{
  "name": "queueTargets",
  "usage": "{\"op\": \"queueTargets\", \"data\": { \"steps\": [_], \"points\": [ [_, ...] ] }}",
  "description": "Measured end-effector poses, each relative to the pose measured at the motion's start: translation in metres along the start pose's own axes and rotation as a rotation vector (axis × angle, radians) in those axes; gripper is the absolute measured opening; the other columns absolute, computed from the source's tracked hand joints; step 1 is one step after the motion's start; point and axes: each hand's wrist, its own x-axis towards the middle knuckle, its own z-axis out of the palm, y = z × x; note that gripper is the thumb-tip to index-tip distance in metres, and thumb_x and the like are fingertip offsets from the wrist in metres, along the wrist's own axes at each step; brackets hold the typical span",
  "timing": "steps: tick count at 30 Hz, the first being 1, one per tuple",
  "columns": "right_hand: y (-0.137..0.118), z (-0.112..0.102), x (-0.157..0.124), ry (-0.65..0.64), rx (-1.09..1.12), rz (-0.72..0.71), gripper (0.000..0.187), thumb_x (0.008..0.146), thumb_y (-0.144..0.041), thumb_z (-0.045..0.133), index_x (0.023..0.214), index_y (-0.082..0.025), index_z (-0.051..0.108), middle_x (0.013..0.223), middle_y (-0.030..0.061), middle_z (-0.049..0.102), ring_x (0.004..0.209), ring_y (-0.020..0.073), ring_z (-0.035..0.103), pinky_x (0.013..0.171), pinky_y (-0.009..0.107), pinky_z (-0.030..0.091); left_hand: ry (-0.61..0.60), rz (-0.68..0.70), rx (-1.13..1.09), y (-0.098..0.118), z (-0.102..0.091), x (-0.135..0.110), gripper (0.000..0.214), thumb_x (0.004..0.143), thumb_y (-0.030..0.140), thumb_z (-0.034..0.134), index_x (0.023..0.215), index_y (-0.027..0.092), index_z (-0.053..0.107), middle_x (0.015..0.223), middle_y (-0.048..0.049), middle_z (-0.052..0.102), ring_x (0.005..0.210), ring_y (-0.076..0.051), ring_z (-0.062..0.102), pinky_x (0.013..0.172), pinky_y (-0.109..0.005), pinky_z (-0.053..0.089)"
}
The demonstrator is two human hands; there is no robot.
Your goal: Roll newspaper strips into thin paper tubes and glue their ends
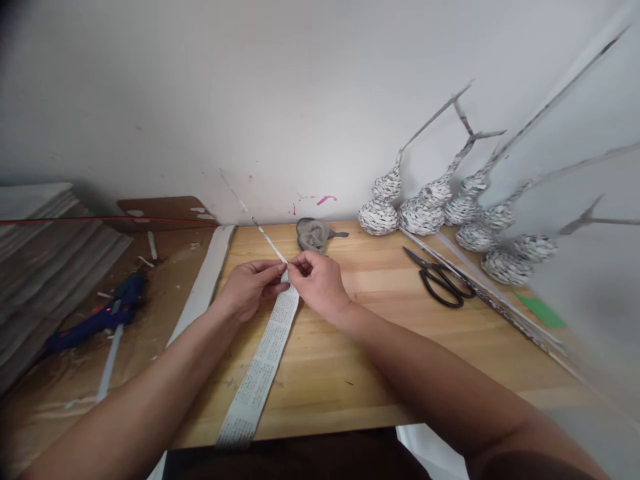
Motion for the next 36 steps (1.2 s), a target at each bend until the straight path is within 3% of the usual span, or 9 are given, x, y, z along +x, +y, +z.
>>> {"op": "queueTargets", "data": {
  "steps": [10, 22, 36],
  "points": [
    [-0.004, -0.001, -0.004, 0.055, -0.127, -0.166, 0.009, 0.079, -0.022, 0.062, 0.082, -0.017, 0.069, 0.073, 0.0021, 0.071, 0.063, 0.0135, 0.065, 0.062, 0.024, 0.052, 0.047, 0.008, 0.015, 0.001, 0.002, -0.003, 0.024, 0.062, 0.024, 0.083, 0.077, 0.009, 0.072, 0.073, -0.0052, 0.068, 0.063, -0.011, 0.06, 0.058, -0.024, 0.058],
    [-0.001, -0.003, -0.004, 0.052, -0.156, -0.195, 0.015, 0.082, -0.026, 0.062, 0.09, -0.019, 0.072, 0.077, 0.0039, 0.072, 0.065, 0.0163, 0.065, 0.065, 0.028, 0.053, 0.046, 0.093, -0.019, -0.005, 0.006, -0.006, 0.03, 0.059, 0.033, 0.085, 0.077, 0.012, 0.072, 0.076, -0.0033, 0.068, 0.065, -0.011, 0.061, 0.057, -0.022, 0.055],
    [-0.005, -0.006, -0.004, 0.052, -0.362, -0.508, 0.023, 0.084, -0.014, 0.056, 0.102, -0.019, 0.071, 0.088, 0.0059, 0.07, 0.076, 0.0163, 0.065, 0.071, 0.028, 0.053, 0.082, 0.113, -0.041, 0.005, 0.008, -0.011, 0.028, 0.06, 0.033, 0.082, 0.075, 0.012, 0.071, 0.072, -0.0031, 0.068, 0.062, -0.011, 0.06, 0.053, -0.021, 0.051]
  ]
}}
